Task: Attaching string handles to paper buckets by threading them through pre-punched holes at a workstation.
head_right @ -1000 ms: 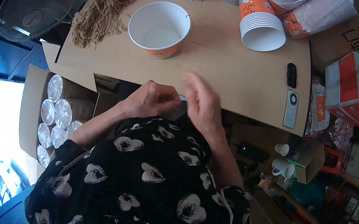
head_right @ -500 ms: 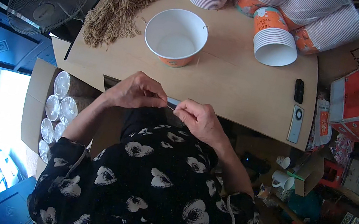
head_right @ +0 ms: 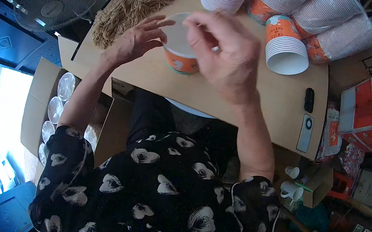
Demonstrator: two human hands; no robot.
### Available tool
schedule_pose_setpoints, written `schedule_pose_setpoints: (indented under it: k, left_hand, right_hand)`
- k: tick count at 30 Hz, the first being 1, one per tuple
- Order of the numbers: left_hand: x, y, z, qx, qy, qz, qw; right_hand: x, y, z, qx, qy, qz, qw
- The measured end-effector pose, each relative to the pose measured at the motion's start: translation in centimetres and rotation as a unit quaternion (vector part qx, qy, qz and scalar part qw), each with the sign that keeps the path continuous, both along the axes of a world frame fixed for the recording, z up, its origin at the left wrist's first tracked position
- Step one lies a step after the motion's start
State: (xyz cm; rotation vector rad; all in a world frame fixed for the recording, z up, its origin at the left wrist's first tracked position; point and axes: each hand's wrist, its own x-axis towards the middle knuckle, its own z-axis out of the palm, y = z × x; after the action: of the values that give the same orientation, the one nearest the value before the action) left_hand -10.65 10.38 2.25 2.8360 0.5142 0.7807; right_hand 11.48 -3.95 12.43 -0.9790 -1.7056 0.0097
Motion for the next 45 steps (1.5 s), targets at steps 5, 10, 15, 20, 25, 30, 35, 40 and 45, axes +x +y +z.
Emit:
schedule_pose_setpoints:
  k: [5, 10, 15, 20, 25, 30, 35, 40, 45]
  left_hand:
    - [-0.8, -1.7, 1.0, -0.352, -0.036, 0.035, 0.935]
    - [-1.0, -2.4, 1.2, -0.365, -0.065, 0.063, 0.926]
    - [-0.7, -2.3, 0.6, -0.347, -0.078, 0.062, 0.932]
    - [-0.6, -2.1, -0.3, -0.352, -0.072, 0.077, 0.93]
    - [-0.4, -2.2, -0.1, -0.343, -0.071, 0.085, 0.933]
    - [-0.4, -2.2, -0.3, -0.341, -0.091, 0.057, 0.934]
    - [-0.1, -3.1, 0.0, -0.346, -0.105, 0.054, 0.931]
    - [0.3, -4.8, 0.2, -0.401, -0.147, 0.045, 0.903]
    - [0.7, -5.4, -0.9, -0.409, -0.146, 0.013, 0.901]
  right_hand:
    - [-2.2, -0.7, -5.7, -0.046, 0.015, -0.097, 0.994]
    - [-3.5, -0.2, -8.9, -0.012, -0.042, -0.119, 0.992]
    - [-3.8, 0.2, -9.8, 0.011, -0.053, -0.114, 0.992]
    - [-3.6, 1.3, -11.0, -0.002, -0.037, -0.119, 0.992]
    - [-3.5, 1.5, -11.3, -0.014, -0.03, -0.125, 0.992]
    - [-3.3, 1.8, -11.8, -0.029, -0.023, -0.119, 0.992]
    - [-3.5, 1.8, -12.4, -0.05, -0.038, -0.129, 0.99]
    - [-3.6, 1.0, -12.4, -0.05, -0.06, -0.131, 0.988]
    - [-3.3, -0.7, -12.8, -0.044, -0.104, -0.122, 0.986]
